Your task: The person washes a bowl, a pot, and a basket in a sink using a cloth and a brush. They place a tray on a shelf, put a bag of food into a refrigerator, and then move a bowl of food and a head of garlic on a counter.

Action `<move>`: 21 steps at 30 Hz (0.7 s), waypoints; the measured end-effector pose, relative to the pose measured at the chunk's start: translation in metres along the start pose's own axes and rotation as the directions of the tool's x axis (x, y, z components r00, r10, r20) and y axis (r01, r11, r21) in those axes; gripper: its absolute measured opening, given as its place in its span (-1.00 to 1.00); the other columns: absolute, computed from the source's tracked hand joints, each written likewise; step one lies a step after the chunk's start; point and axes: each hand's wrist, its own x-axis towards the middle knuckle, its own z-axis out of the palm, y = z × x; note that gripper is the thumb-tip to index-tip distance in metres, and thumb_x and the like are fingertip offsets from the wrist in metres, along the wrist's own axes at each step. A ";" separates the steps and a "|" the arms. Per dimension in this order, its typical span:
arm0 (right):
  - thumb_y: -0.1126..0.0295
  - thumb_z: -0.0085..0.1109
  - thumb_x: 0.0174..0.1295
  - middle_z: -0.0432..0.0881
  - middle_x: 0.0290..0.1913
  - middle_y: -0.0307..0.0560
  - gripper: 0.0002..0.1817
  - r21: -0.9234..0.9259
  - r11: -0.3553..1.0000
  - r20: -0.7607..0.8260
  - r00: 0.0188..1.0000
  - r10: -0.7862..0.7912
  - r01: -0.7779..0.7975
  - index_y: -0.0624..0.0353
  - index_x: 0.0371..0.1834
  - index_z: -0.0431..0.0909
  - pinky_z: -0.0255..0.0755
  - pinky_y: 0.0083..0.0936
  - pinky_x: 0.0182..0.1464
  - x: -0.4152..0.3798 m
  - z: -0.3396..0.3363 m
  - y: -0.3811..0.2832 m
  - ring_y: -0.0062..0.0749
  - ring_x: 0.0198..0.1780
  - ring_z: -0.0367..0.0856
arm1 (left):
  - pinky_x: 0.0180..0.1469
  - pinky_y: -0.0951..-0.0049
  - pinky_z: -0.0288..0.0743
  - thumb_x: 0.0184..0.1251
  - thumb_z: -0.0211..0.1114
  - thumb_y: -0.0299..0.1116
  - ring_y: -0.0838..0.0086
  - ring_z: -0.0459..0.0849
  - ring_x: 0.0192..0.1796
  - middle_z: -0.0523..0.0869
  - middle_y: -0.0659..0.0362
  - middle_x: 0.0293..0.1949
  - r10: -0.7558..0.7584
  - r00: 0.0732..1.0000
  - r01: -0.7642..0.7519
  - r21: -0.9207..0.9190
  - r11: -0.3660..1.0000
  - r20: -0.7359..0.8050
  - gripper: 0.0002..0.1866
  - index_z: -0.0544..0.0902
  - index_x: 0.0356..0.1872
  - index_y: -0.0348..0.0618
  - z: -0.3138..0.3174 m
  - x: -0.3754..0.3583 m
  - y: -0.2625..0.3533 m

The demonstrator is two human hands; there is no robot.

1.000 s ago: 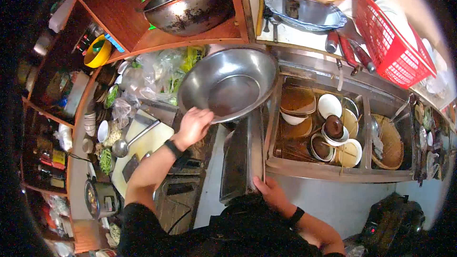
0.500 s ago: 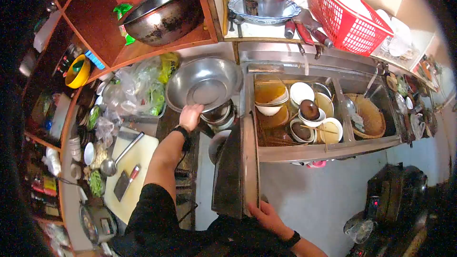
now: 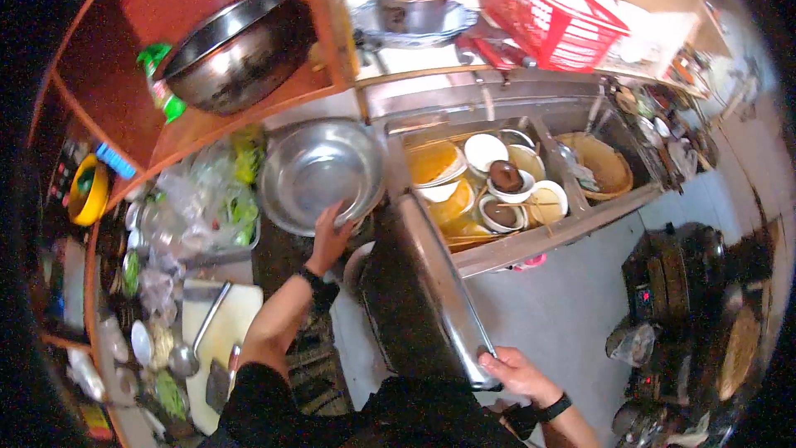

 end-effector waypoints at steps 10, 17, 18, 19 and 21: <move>0.01 0.07 0.38 0.32 -0.55 -0.38 -0.53 -0.260 0.965 -0.004 1.000 -0.025 0.023 0.24 -0.45 0.49 0.28 -0.52 -0.39 -0.056 -0.055 0.001 -0.64 -0.44 0.26 | 0.15 0.08 0.41 0.05 0.46 -0.05 -0.07 0.54 0.09 0.55 -0.18 0.07 0.688 0.116 -0.543 -0.534 0.648 0.716 -0.06 0.20 0.40 -0.23 -0.010 -0.065 0.349; 0.08 0.47 0.03 0.66 -0.16 -0.17 -0.52 -0.278 0.935 -0.543 0.768 -0.340 0.218 0.12 -0.07 0.62 0.46 -0.46 -0.08 -0.244 -0.084 0.005 -0.38 -0.14 0.61 | -0.24 0.21 0.47 0.08 0.45 -0.14 0.10 0.62 -0.33 0.61 0.00 -0.37 0.829 0.062 -0.310 -0.779 0.545 0.556 -0.53 0.48 -0.13 -0.20 0.068 -0.136 0.469; 0.08 0.55 -0.09 0.61 0.00 -0.12 -0.33 -0.369 0.917 -0.621 0.695 -0.363 0.149 0.11 0.09 0.54 0.45 -0.42 0.05 -0.277 -0.091 0.011 -0.34 0.01 0.58 | -0.24 0.21 0.47 0.08 0.45 -0.14 0.10 0.62 -0.33 0.61 0.00 -0.37 0.827 0.059 -0.315 -0.775 0.548 0.560 -0.53 0.48 -0.13 -0.20 0.066 -0.127 0.490; 0.02 0.60 -0.22 0.61 -0.04 -0.11 -0.22 -0.541 0.840 -0.659 0.596 -0.458 0.047 0.12 0.10 0.50 0.44 -0.36 0.02 -0.303 -0.103 0.039 -0.27 -0.02 0.58 | -0.26 0.23 0.47 0.05 0.47 -0.17 0.14 0.61 -0.35 0.60 0.03 -0.38 0.867 0.037 -0.306 -0.820 0.483 0.497 -0.54 0.48 -0.15 -0.19 0.064 -0.116 0.507; 0.05 0.63 -0.34 0.58 -0.11 -0.03 -0.23 -0.686 0.656 -0.718 0.433 -0.545 -0.313 0.14 -0.03 0.50 0.41 -0.27 -0.02 -0.342 -0.116 0.075 -0.11 -0.07 0.55 | -0.28 0.28 0.45 -0.01 0.51 -0.22 0.22 0.59 -0.37 0.59 0.08 -0.38 0.960 0.016 -0.359 -0.895 0.266 0.279 -0.58 0.50 -0.22 -0.17 0.056 -0.095 0.542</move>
